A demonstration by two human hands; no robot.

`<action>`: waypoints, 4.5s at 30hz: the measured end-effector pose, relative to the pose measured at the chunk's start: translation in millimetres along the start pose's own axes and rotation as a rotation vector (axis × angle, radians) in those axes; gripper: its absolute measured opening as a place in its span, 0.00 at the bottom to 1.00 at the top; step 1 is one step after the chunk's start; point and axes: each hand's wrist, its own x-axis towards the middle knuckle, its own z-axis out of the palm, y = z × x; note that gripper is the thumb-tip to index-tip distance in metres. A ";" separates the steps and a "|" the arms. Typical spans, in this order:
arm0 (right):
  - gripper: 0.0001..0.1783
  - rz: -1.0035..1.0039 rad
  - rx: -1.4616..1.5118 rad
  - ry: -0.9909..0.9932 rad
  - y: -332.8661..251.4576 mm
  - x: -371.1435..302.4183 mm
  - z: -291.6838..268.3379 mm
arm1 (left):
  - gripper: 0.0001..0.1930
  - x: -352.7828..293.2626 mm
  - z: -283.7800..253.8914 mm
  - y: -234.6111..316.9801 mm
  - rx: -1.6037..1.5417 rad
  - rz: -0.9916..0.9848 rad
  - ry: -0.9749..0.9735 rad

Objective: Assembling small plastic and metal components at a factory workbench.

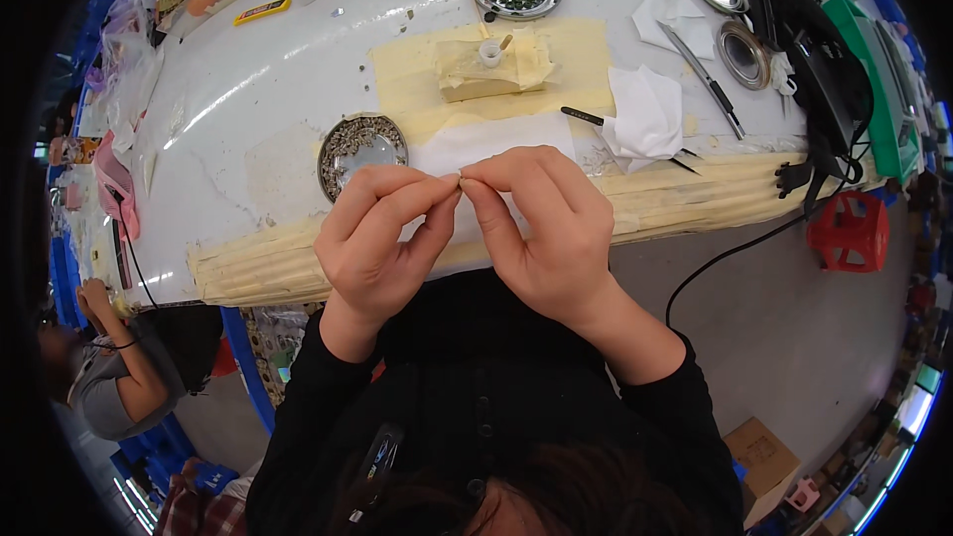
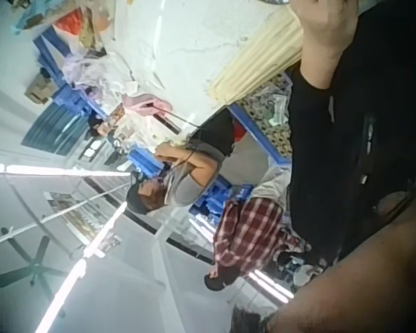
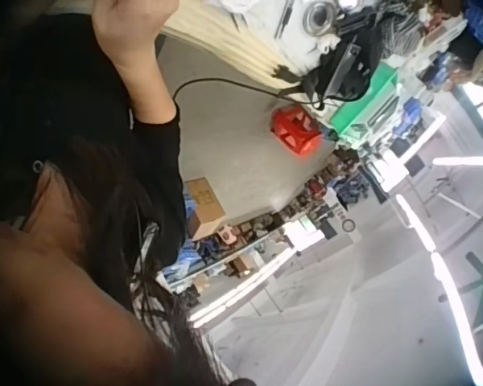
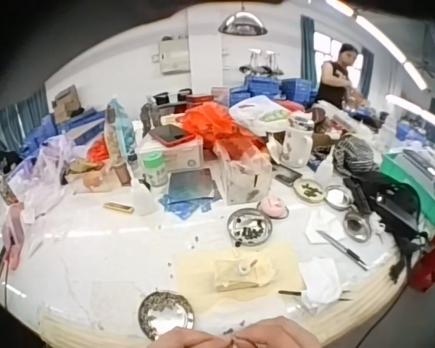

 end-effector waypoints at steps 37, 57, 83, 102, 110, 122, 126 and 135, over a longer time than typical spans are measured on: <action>0.08 0.674 0.979 -0.203 -10.4 -8.3 -5.1 | 0.11 2.7 -13.0 4.2 -0.243 -0.202 -0.015; 0.10 -0.096 -0.001 0.070 -1.3 -4.1 3.4 | 0.13 3.4 -2.5 1.6 0.004 0.005 0.028; 0.06 0.087 0.137 0.004 2.0 -7.1 4.8 | 0.14 -2.9 -0.2 -1.7 -0.021 -0.034 -0.001; 0.03 0.490 0.556 -0.140 -2.9 -5.4 -7.4 | 0.16 -4.3 0.0 -2.8 -0.056 0.032 0.010; 0.06 0.612 0.743 -0.192 -5.7 -1.2 -10.7 | 0.12 -1.1 -4.2 1.7 -0.137 -0.104 -0.002; 0.05 0.699 0.882 -0.212 0.4 -3.8 -10.4 | 0.14 -4.4 -2.0 -1.0 -0.087 -0.040 -0.022; 0.04 0.612 0.714 -0.173 -3.8 -4.4 -8.8 | 0.15 -4.4 -1.5 -1.3 -0.060 -0.028 -0.019; 0.05 0.598 0.721 -0.165 -5.0 -3.4 -9.1 | 0.16 -2.3 -3.6 1.2 -0.084 -0.070 -0.030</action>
